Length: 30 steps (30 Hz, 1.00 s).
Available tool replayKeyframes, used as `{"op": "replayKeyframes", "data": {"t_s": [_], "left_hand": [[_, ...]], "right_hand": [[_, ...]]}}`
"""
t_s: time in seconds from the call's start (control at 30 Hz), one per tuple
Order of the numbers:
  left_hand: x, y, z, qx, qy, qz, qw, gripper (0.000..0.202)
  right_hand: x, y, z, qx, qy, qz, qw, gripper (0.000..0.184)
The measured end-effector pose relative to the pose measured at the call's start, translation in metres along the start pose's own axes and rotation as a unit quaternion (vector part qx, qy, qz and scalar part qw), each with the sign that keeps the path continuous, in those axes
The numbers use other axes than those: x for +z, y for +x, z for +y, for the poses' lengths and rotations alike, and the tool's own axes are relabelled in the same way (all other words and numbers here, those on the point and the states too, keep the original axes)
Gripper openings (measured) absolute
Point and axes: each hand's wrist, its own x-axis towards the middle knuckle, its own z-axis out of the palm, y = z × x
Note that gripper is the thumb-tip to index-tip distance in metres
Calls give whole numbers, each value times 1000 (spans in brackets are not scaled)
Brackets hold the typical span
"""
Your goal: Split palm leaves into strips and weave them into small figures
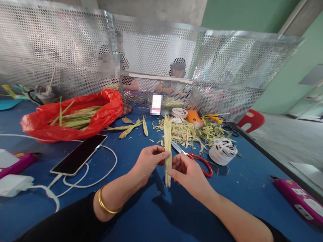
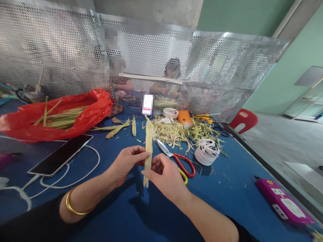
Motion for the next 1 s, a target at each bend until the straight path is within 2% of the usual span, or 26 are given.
{"op": "replayKeyframes", "data": {"t_s": [0.07,0.13,0.23,0.33,0.4,0.63,0.8,0.9,1.0], "left_hand": [[1,0,-2,3,5,8,1000,27],[1,-1,-3,-2,6,6,1000,28],[0,-1,-4,-14,0,-6,1000,28],[-2,0,-4,-24,-13,-23,999,27],[-3,1,-4,-27,-21,-31,999,27],[-4,1,-5,-28,-36,-68,997,26],[-2,0,-5,-14,-26,-63,998,25],[-2,0,-5,-11,-12,-78,997,25],[-2,-1,-3,-10,-4,-95,995,25]], "right_hand": [[1,-1,1,-21,-75,25,997,20],[2,-2,1,-34,-103,17,994,10],[2,-2,-2,-7,-33,-27,999,4],[3,-1,-5,27,63,-58,996,6],[3,-1,-7,26,94,-62,993,7],[1,0,-6,18,113,-64,991,6],[0,0,-5,8,105,-60,993,16],[1,1,-5,49,109,-42,992,25],[1,1,-7,79,149,-45,985,26]]}}
